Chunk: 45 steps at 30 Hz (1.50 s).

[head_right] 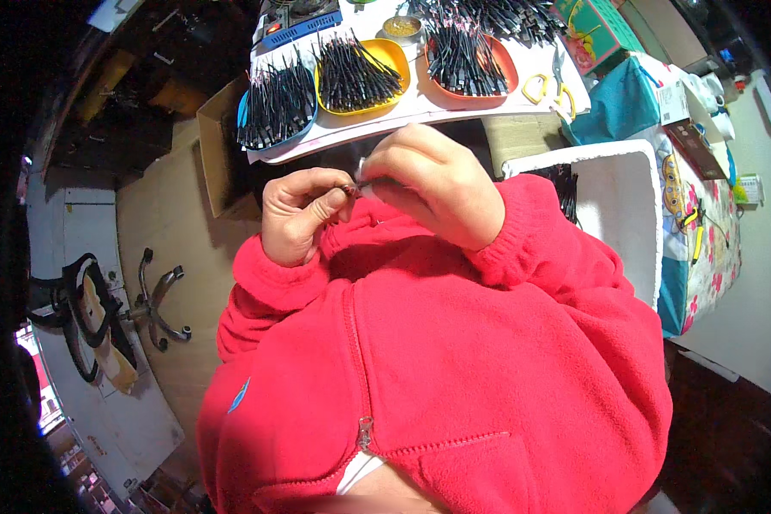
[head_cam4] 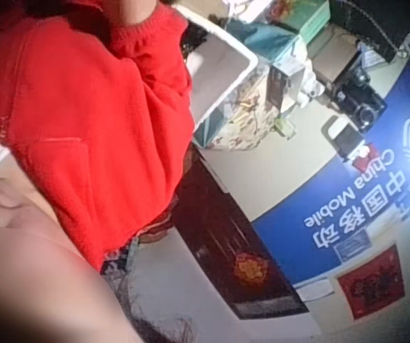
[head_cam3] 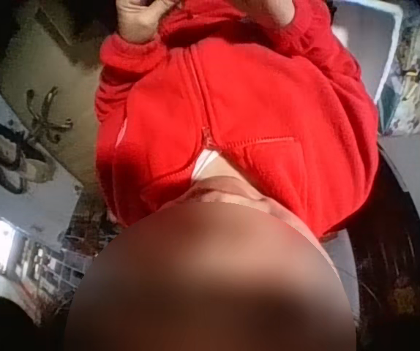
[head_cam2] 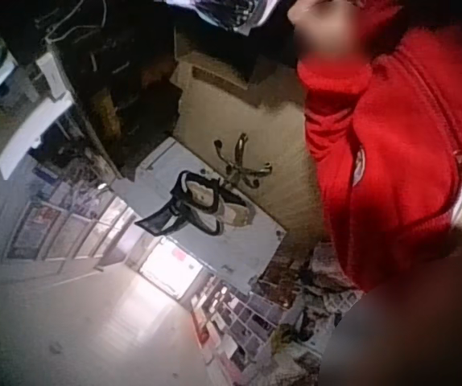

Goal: The person repeatedly picks up black cable-like objects from trays on a table, attaches small white connectors to their ends, and places the finished items into a white bin. The process is continuous and repetitive throughout the clip.

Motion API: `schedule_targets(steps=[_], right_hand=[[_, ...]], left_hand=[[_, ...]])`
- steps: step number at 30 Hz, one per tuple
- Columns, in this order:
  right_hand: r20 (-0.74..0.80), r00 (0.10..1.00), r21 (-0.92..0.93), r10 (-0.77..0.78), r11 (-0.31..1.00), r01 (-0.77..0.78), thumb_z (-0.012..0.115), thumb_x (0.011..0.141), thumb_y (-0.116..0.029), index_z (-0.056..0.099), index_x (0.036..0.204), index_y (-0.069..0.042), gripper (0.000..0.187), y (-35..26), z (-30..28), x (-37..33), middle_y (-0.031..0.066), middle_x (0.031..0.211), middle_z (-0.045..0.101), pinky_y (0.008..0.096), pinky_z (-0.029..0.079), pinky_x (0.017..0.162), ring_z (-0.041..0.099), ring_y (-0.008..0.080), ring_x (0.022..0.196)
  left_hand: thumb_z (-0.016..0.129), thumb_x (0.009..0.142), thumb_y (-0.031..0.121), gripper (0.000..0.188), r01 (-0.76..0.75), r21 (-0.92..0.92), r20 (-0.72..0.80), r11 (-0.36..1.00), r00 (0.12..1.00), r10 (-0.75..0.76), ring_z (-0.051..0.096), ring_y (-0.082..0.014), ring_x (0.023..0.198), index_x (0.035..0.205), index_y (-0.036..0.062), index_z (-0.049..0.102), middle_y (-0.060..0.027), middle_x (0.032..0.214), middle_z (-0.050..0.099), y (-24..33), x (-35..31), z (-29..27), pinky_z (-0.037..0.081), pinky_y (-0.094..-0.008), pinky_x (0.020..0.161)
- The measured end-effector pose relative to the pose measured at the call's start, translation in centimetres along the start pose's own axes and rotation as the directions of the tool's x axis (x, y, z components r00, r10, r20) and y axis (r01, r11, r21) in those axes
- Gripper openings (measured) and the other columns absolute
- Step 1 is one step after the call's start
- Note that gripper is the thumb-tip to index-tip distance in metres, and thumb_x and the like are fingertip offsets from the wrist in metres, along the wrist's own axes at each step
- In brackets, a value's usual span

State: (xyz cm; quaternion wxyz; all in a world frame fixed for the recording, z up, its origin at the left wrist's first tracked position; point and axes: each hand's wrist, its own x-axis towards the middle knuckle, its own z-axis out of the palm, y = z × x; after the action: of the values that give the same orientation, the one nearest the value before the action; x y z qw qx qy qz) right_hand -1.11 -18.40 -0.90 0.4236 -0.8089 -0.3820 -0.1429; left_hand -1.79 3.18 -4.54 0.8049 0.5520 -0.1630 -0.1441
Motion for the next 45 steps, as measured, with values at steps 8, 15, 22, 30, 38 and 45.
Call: schedule_targets(steps=[8, 15, 22, 30, 38, 45], right_hand=[[0.383, 0.77, 0.474, 0.51, 0.607, -0.638, 0.064, 0.088, -0.012, 0.058, 0.096, 0.002, 0.016, 0.1, 0.2, -0.2, 0.0067, 0.084, 0.061, 0.0265, 0.046, 0.069, 0.056, 0.013, 0.077], [0.1, 0.946, 0.535, 0.307, 0.785, -0.311, 0.065, 0.085, 0.0, 0.06, 0.101, 0.001, 0.017, 1.2, 0.2, 0.1, 0.006, 0.088, 0.061, 0.0264, 0.049, 0.072, 0.058, 0.011, 0.082], [-0.082, 0.981, 0.167, -0.178, 0.968, 0.19, 0.068, 0.073, 0.005, 0.062, 0.093, -0.002, 0.022, 1.4, -0.1, 1.3, 0.0095, 0.087, 0.059, 0.0312, 0.048, 0.069, 0.06, 0.0237, 0.079], [-0.088, 0.996, 0.346, 0.025, 0.938, 0.007, 0.066, 0.074, 0.004, 0.06, 0.088, 0.0, 0.016, 0.3, 0.3, 0.5, 0.0084, 0.081, 0.058, 0.03, 0.045, 0.066, 0.056, 0.0212, 0.075], [-0.024, 0.996, 0.335, 0.091, 0.939, -0.078, 0.068, 0.075, 0.006, 0.063, 0.095, 0.0, 0.021, 2.3, 0.0, 0.6, 0.0111, 0.093, 0.061, 0.029, 0.048, 0.07, 0.06, 0.0212, 0.082], [-0.175, 0.982, 0.254, 0.074, 0.967, -0.027, 0.071, 0.072, 0.003, 0.061, 0.089, -0.003, 0.02, 4.5, 0.5, 1.7, 0.0078, 0.084, 0.06, 0.0304, 0.049, 0.067, 0.061, 0.0226, 0.077]], left_hand=[[0.063, 0.087, 0.0, 0.011, -0.148, 0.356, 0.02, 0.923, 0.988, 0.151, 0.057, -0.009, 0.064, 0.097, -0.0032, 0.067, -0.006, 0.079, 0.065, -0.7, 0.1, 0.4, 0.047, -0.0215, 0.06], [0.064, 0.087, 0.006, 0.015, 0.134, -0.341, 0.111, 0.931, 0.989, -0.101, 0.057, -0.01, 0.065, 0.099, -0.0027, 0.066, -0.0078, 0.084, 0.065, -0.5, 0.7, 0.0, 0.044, -0.0201, 0.057], [0.064, 0.087, 0.007, 0.016, 0.329, -0.616, 0.286, 0.716, 0.94, -0.186, 0.053, -0.0116, 0.063, 0.101, -0.0007, 0.067, -0.0083, 0.084, 0.065, -1.4, 1.5, 0.1, 0.039, -0.0234, 0.053], [0.065, 0.086, 0.002, 0.016, 0.121, -0.098, 0.108, 0.988, 0.988, -0.11, 0.058, -0.0113, 0.067, 0.102, -0.0033, 0.066, -0.0074, 0.082, 0.066, 1.1, 1.0, 0.6, 0.047, -0.0237, 0.06], [0.063, 0.086, -0.001, 0.013, -0.067, 0.317, 0.007, 0.946, 0.998, 0.068, 0.059, -0.0087, 0.066, 0.098, -0.005, 0.068, -0.0057, 0.079, 0.065, 3.0, 1.2, 0.5, 0.049, -0.0209, 0.062], [0.062, 0.087, -0.001, 0.015, 0.108, 0.259, -0.028, 0.96, 0.994, -0.105, 0.06, -0.0097, 0.068, 0.101, -0.0057, 0.066, -0.006, 0.08, 0.065, 3.2, 4.9, 0.6, 0.05, -0.0217, 0.064]])
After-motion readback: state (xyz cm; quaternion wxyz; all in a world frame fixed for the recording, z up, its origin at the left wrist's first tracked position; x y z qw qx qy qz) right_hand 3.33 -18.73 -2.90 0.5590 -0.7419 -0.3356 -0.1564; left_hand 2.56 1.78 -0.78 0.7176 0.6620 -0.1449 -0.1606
